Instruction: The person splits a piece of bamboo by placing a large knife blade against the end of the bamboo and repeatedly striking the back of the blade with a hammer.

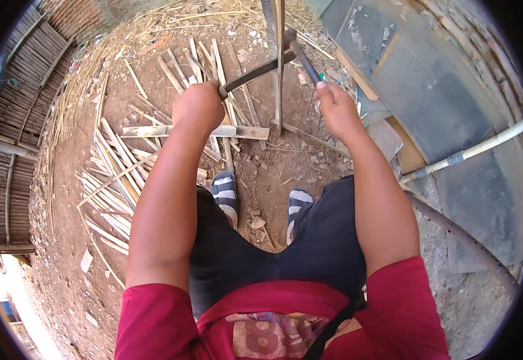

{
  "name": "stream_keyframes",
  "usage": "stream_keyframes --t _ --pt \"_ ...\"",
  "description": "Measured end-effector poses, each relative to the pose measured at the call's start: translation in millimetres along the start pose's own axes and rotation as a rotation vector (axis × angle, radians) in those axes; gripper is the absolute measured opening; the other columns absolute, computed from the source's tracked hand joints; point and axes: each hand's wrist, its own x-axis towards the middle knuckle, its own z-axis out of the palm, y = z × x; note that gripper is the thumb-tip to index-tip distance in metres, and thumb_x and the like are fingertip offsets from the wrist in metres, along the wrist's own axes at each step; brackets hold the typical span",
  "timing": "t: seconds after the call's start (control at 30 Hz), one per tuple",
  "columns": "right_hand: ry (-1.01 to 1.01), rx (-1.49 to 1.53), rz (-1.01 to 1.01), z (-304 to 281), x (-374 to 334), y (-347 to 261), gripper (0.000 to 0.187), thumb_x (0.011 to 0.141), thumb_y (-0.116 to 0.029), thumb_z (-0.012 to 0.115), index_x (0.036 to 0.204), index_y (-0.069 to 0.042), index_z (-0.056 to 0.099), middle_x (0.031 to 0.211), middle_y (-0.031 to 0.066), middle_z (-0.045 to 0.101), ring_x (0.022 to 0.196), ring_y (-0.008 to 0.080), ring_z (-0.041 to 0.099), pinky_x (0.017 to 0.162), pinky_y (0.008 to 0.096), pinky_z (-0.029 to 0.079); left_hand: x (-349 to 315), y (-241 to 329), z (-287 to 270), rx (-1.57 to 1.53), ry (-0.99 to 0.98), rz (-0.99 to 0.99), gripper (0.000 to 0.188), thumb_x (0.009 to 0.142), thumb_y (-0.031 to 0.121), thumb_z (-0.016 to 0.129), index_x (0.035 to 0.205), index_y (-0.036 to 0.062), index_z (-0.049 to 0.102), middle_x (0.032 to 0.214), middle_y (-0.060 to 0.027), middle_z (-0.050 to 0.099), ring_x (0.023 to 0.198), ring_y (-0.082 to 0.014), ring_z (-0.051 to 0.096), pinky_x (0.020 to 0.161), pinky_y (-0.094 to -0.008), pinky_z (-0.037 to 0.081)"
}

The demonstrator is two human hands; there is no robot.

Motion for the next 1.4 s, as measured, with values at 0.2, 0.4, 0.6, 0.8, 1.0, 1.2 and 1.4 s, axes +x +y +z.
stream_keyframes --t 0.2,0.4,0.6,0.8,1.0,1.2,1.4 --pt "0.069 0.463 -0.172 -19.1 -15.0 -25.7 0.041 0.110 -0.041 0.044 0.099 -0.006 0.063 0.069 -0.0021 0.051 0.061 0.0069 0.046 0.057 0.0272 0.039 1.9 0.8 -2.3 0.015 -0.007 -0.006 0.026 0.095 0.017 0.057 0.117 0.0160 0.071 0.111 -0.0158 0.074 0.104 -0.0349 0.071 0.087 -0.0468 0.058" --pt "0.008 -0.007 0.053 -20.4 -4.5 -14.8 0.050 0.106 -0.049 0.047 0.094 -0.003 0.063 0.075 0.0078 0.061 0.070 0.0196 0.058 0.066 0.0365 0.046 10.5 -9.9 2.2 0.014 0.028 -0.014 0.028 0.095 0.015 0.056 0.118 0.0161 0.071 0.111 -0.0164 0.073 0.103 -0.0360 0.071 0.086 -0.0474 0.058" --pt "0.174 0.167 -0.102 -43.5 -16.2 -52.5 0.049 0.107 -0.046 0.047 0.099 -0.002 0.064 0.072 0.0090 0.059 0.070 0.0223 0.058 0.068 0.0376 0.047 7.2 3.4 2.0 0.007 0.018 -0.010 0.026 0.094 0.014 0.056 0.116 0.0138 0.071 0.109 -0.0167 0.074 0.102 -0.0365 0.071 0.086 -0.0472 0.058" --pt "0.036 0.059 0.048 -32.8 -14.5 -30.8 0.046 0.107 -0.047 0.049 0.096 -0.004 0.064 0.068 -0.0015 0.051 0.062 0.0081 0.049 0.057 0.0289 0.040 10.9 -10.1 5.8 -0.038 0.081 -0.028 0.025 0.089 0.015 0.062 0.112 0.0104 0.070 0.101 -0.0183 0.074 0.096 -0.0395 0.070 0.085 -0.0506 0.056" --pt "0.150 0.231 -0.050 -37.3 -12.1 -34.7 0.050 0.108 -0.047 0.046 0.096 -0.003 0.064 0.070 0.0037 0.056 0.064 0.0161 0.055 0.061 0.0340 0.044 5.2 6.1 2.7 0.035 0.039 -0.014 0.026 0.094 0.016 0.057 0.115 0.0169 0.072 0.110 -0.0154 0.074 0.103 -0.0358 0.071 0.087 -0.0472 0.058" --pt "0.103 -0.028 -0.050 -38.2 -20.3 -59.2 0.050 0.108 -0.045 0.045 0.097 0.001 0.061 0.071 0.0148 0.059 0.070 0.0324 0.060 0.069 0.0449 0.047 8.1 -4.6 2.2 0.010 -0.005 -0.052 0.026 0.095 0.017 0.057 0.117 0.0163 0.071 0.110 -0.0156 0.074 0.104 -0.0350 0.071 0.087 -0.0474 0.058" --pt "0.197 -0.003 -0.216 -32.9 -5.7 -33.3 0.046 0.107 -0.045 0.047 0.094 -0.004 0.062 0.066 0.0024 0.053 0.063 0.0127 0.053 0.062 0.0320 0.043 5.9 6.4 0.3 0.013 0.013 -0.016 0.025 0.095 0.017 0.057 0.116 0.0155 0.071 0.108 -0.0156 0.074 0.100 -0.0348 0.072 0.085 -0.0471 0.058"
